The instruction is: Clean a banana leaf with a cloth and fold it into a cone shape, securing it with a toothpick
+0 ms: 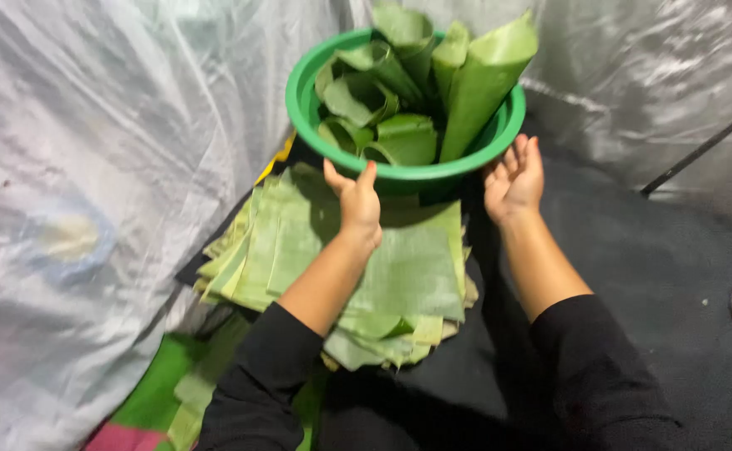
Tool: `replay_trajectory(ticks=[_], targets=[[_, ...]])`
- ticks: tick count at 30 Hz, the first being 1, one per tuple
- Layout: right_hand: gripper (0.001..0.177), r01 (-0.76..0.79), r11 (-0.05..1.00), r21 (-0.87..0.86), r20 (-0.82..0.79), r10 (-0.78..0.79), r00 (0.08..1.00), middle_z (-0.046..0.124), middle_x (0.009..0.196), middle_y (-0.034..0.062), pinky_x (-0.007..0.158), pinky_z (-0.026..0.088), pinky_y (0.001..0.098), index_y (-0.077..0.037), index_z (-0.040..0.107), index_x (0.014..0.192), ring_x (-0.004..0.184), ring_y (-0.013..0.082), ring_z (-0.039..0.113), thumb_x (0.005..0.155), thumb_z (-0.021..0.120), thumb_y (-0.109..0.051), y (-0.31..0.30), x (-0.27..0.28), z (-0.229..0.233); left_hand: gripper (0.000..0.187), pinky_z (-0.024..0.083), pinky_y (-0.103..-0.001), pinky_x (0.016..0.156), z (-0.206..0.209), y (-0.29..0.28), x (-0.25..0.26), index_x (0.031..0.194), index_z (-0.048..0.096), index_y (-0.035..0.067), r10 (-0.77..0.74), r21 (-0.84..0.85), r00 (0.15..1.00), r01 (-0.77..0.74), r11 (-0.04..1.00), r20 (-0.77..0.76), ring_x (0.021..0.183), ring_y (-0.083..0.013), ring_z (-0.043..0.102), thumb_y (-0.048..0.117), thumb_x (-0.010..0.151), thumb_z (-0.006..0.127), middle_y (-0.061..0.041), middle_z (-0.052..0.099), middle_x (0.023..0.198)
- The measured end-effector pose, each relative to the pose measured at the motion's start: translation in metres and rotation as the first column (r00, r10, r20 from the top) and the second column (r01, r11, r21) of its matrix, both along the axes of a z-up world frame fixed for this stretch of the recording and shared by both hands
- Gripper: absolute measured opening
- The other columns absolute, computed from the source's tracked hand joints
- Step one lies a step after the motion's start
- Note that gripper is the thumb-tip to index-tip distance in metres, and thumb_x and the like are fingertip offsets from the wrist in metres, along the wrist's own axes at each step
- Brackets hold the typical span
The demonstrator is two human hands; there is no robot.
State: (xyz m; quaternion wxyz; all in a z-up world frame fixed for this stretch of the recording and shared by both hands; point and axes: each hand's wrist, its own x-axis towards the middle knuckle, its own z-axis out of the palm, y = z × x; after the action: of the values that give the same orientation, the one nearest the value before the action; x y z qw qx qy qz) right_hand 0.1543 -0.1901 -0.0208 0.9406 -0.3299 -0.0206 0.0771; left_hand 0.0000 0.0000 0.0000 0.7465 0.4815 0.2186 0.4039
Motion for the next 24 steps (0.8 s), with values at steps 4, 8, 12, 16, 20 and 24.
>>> replay_trajectory(ticks=[4,8,12,16,20,24], targets=[[0.076,-0.098,0.994,0.051,0.012,0.097,0.995,0.034,0.164,0.0110,0.128,0.014,0.0553,-0.025,0.041,0.156,0.155,0.0376,0.026,0.098,0.075,-0.060,-0.011,-0.035,0.009,0.092,0.006,-0.055,0.126,-0.001,0.021,-0.038,0.164,0.002,0.012,0.020,0.012,0.999,-0.020,1.000,0.042,0.155,-0.0472,-0.005,0.010,0.098,0.067,-0.032,-0.009,0.165],[0.067,-0.173,0.984,-0.034,0.059,0.175,0.983,0.038,0.161,0.0143,0.127,0.011,0.0560,-0.023,0.048,0.152,0.154,0.0402,0.027,0.098,0.071,-0.056,-0.015,-0.089,0.021,0.088,0.010,-0.058,0.126,-0.003,0.034,-0.088,0.164,0.008,0.022,0.044,0.045,0.999,-0.043,0.998,-0.017,0.155,-0.0496,0.001,0.014,0.100,0.068,-0.032,-0.007,0.163],[0.062,-0.248,0.964,-0.091,0.080,0.256,0.963,0.047,0.155,0.0119,0.126,0.016,0.0543,-0.022,0.051,0.149,0.152,0.0386,0.034,0.098,0.066,-0.054,-0.014,-0.146,0.033,0.086,0.011,-0.054,0.127,-0.021,0.050,-0.133,0.163,0.015,0.023,0.149,0.196,0.983,-0.126,0.973,-0.109,0.155,-0.0473,0.006,0.014,0.098,0.071,-0.029,0.005,0.160],[0.060,-0.299,0.948,-0.114,0.075,0.308,0.948,0.049,0.154,0.0121,0.126,0.016,0.0533,-0.023,0.051,0.150,0.152,0.0384,0.034,0.098,0.061,-0.054,-0.011,-0.195,0.037,0.085,0.013,-0.055,0.127,-0.034,0.064,-0.173,0.163,0.014,0.025,0.200,0.233,0.967,-0.160,0.959,-0.156,0.155,-0.0464,0.008,0.016,0.100,0.070,-0.026,0.008,0.160],[0.055,-0.301,0.923,-0.240,0.054,0.322,0.945,0.053,0.150,0.0091,0.124,0.023,0.0500,-0.021,0.052,0.149,0.147,0.0347,0.042,0.100,0.058,-0.046,-0.010,-0.229,0.030,0.074,0.028,-0.054,0.119,-0.041,0.075,-0.207,0.155,0.032,0.023,0.264,0.508,0.941,-0.125,0.852,-0.211,0.140,-0.0491,0.031,0.007,0.093,0.069,-0.023,0.024,0.149],[0.046,-0.086,0.729,-0.679,0.216,0.310,0.926,0.067,0.123,0.0084,0.103,0.053,0.0320,-0.010,0.064,0.139,0.113,0.0182,0.065,0.094,0.070,-0.008,-0.014,-0.243,-0.005,0.052,0.050,-0.045,0.103,-0.051,0.087,-0.225,0.134,0.062,0.019,0.368,0.735,0.872,-0.013,0.678,-0.323,0.111,-0.0323,0.061,0.005,0.085,0.067,-0.013,0.047,0.133]])
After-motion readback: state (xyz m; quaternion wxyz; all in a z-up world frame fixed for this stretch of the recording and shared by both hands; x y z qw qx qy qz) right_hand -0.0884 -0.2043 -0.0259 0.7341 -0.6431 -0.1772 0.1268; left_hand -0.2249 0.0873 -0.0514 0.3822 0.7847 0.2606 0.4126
